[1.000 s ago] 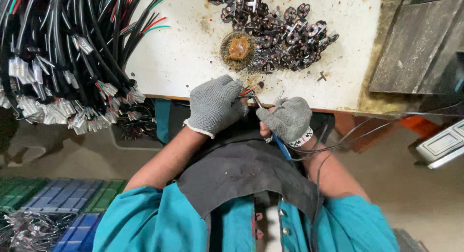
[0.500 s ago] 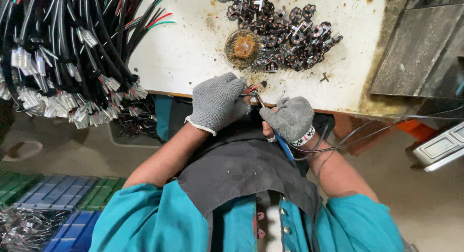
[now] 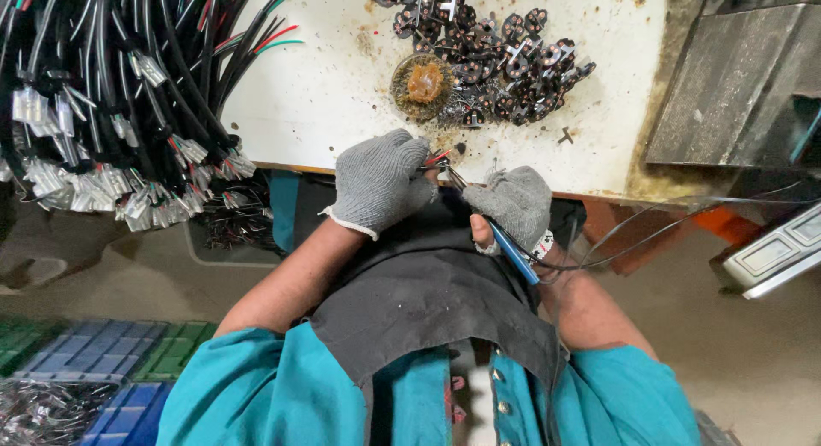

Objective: The person solders wires to small electrical components at a workbench. They hold a component and wire in one hand, dip the wire end into a flux container, and use a soldering iron in the other hand to solder the connection, placing finished components on the table.

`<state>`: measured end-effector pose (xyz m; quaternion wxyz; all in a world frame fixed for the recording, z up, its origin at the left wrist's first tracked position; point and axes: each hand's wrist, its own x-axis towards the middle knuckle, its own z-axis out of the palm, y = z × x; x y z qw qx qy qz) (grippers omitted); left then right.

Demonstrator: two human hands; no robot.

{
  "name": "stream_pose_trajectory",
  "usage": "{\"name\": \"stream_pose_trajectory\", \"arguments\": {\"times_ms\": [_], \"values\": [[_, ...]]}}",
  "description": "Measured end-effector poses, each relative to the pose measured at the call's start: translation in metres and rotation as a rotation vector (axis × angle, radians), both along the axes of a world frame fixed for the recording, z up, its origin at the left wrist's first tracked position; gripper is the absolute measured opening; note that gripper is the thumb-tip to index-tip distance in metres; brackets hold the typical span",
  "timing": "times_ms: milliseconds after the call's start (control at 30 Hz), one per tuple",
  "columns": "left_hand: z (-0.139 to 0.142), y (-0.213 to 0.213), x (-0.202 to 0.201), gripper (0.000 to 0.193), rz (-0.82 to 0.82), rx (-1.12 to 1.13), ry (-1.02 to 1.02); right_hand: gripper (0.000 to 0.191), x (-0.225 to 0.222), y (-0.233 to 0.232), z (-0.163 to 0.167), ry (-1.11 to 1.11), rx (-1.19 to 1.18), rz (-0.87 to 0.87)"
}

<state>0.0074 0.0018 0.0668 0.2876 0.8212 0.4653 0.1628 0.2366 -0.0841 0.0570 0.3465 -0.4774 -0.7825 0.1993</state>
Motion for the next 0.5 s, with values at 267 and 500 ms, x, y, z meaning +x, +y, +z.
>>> {"name": "stream_pose_trajectory", "arguments": {"times_ms": [267,500], "values": [[-0.001,0.002,-0.002,0.024,-0.026,0.009,-0.012,0.028,0.008,-0.006,-0.02,-0.303,0.079,0.109],[-0.002,0.001,0.001,0.024,-0.015,0.003,0.004,0.032,0.012,-0.013,-0.028,-0.228,0.065,0.1]]}}
